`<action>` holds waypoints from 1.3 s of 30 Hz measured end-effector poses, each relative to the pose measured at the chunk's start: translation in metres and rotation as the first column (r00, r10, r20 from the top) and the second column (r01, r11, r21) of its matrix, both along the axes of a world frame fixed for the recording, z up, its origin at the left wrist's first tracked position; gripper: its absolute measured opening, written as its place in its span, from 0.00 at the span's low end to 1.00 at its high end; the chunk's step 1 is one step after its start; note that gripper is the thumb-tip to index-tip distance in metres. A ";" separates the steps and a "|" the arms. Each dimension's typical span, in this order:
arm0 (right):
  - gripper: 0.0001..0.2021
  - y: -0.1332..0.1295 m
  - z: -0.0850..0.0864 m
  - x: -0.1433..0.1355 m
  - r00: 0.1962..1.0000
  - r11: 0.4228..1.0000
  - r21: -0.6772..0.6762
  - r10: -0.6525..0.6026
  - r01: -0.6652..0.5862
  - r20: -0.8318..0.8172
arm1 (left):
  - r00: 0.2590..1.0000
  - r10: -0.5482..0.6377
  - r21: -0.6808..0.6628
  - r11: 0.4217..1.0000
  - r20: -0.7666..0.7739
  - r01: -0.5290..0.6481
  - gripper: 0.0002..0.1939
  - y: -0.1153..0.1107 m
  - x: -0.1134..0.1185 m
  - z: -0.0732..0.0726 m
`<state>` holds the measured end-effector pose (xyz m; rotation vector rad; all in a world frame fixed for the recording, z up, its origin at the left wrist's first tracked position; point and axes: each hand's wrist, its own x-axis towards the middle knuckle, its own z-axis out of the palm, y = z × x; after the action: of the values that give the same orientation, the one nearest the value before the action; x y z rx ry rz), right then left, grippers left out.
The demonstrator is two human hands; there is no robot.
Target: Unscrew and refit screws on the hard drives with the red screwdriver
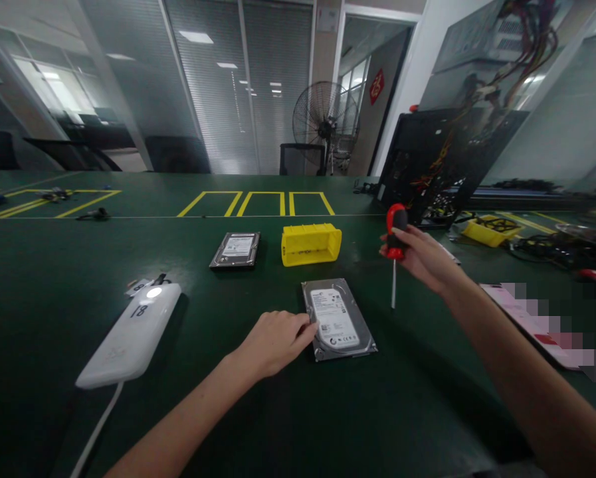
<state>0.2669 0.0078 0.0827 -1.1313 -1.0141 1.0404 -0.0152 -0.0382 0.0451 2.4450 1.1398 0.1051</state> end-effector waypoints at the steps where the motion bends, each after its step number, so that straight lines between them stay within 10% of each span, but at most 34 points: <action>1: 0.15 0.002 0.009 -0.003 0.994 0.997 0.066 -0.024 0.031 -0.107 | 1.000 0.003 -0.013 1.000 0.003 -0.003 0.24 0.000 0.000 0.000; 15: 0.13 -0.006 0.001 -0.059 0.986 0.866 0.471 -0.138 0.168 -0.098 | 0.999 0.002 -0.008 1.000 0.042 -0.001 0.24 0.001 -0.002 -0.008; 39: 0.12 -0.009 -0.006 -0.065 0.996 0.859 0.512 0.057 -0.012 -0.072 | 0.999 -0.038 0.049 0.998 0.009 0.038 0.26 0.001 -0.003 -0.007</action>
<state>0.2023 -0.0008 0.0766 -0.6261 -1.1579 0.7693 -0.0180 -0.0371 0.0377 2.5049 1.0982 0.1348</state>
